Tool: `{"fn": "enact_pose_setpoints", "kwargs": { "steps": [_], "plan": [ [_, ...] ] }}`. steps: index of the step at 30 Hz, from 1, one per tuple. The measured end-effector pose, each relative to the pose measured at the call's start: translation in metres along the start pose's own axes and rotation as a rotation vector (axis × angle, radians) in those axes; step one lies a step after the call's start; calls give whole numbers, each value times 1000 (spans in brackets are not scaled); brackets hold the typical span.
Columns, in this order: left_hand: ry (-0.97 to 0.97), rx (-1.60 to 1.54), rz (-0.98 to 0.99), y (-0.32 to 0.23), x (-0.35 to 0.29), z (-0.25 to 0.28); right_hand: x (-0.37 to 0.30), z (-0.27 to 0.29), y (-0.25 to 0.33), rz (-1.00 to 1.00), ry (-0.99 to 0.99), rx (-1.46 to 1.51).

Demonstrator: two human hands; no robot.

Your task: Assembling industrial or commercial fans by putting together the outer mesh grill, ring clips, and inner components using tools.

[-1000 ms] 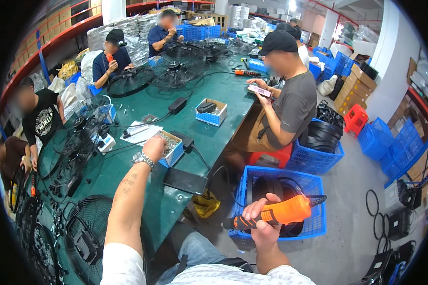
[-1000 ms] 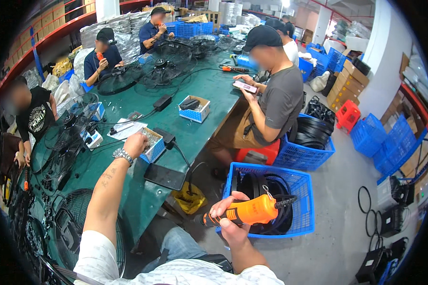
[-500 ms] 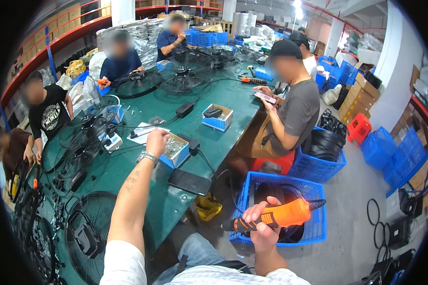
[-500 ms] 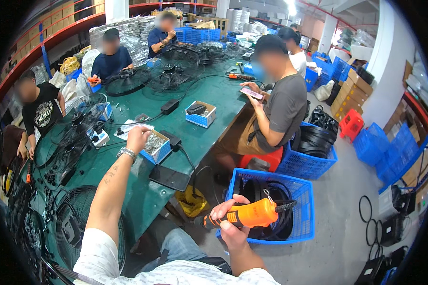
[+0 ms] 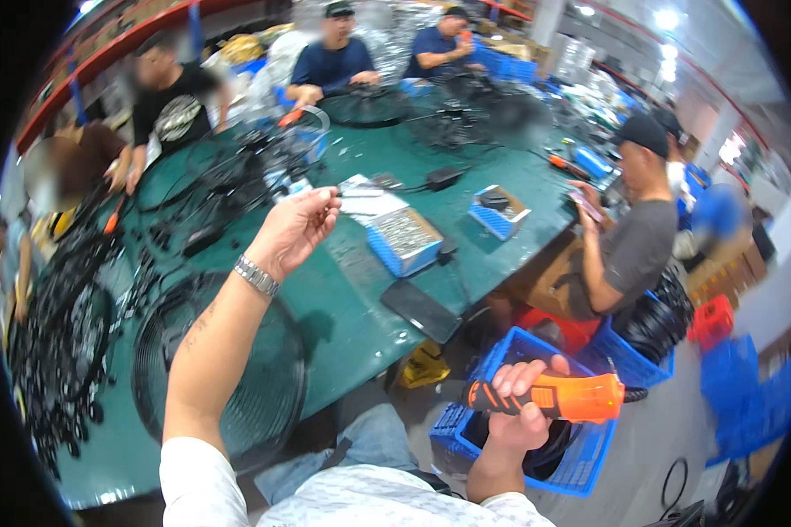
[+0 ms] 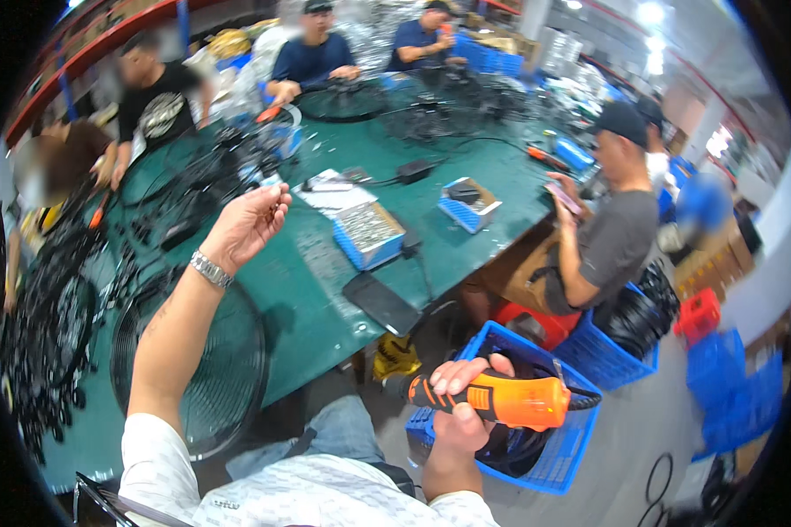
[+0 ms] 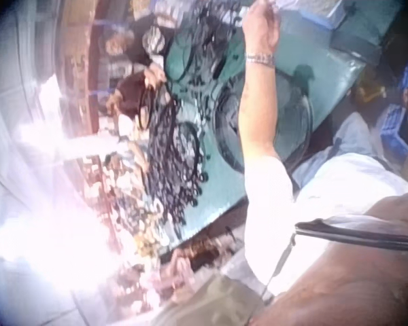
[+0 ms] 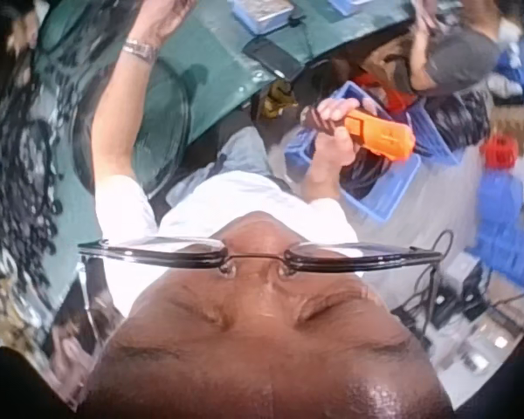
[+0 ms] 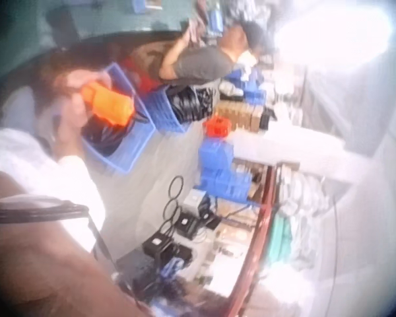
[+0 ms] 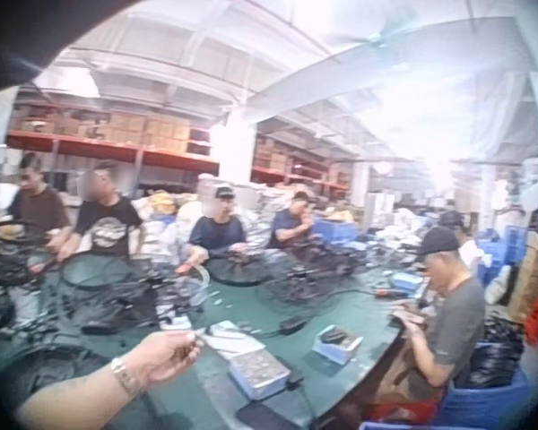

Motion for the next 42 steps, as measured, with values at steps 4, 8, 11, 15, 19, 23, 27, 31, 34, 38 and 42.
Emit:
{"fn": "enact_pose_setpoints", "kwargs": {
  "steps": [4,8,11,15,19,23,27,31,34,38,42],
  "plan": [
    [-112,10,-33,-42,-95,25,19,-31,-23,12,94,56],
    [-220,35,68,-33,-194,41,32,-65,-44,-38,182,154],
    [-331,-69,108,-9,-245,52,39,-94,-55,-61,295,260],
    [-436,-221,63,14,-270,70,36,-129,-79,-185,358,445],
    [-397,-229,102,31,-280,77,25,-158,-101,-282,394,478],
    [-319,-244,96,34,-282,78,12,-173,-112,-310,392,406],
    [-261,-229,115,38,-283,76,4,-181,-119,-330,389,345],
    [-239,-182,112,36,-285,78,-1,-187,-119,-326,391,310],
    [-236,-177,114,35,-286,79,-5,-190,-118,-321,385,297],
    [-241,-176,124,35,-286,80,-7,-194,-117,-301,409,263],
    [-238,-165,126,35,-286,80,-9,-201,-115,-282,487,316]
  ]
}}
Point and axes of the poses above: each hand's wrist, its own x-axis towards the middle knuckle, its own z-axis out of the back of the hand, y = z × x, the point moved 10 cm from there along x, towards the middle knuckle, and after that the axes turned 13 degrees about -z, right-handed, at the moved point
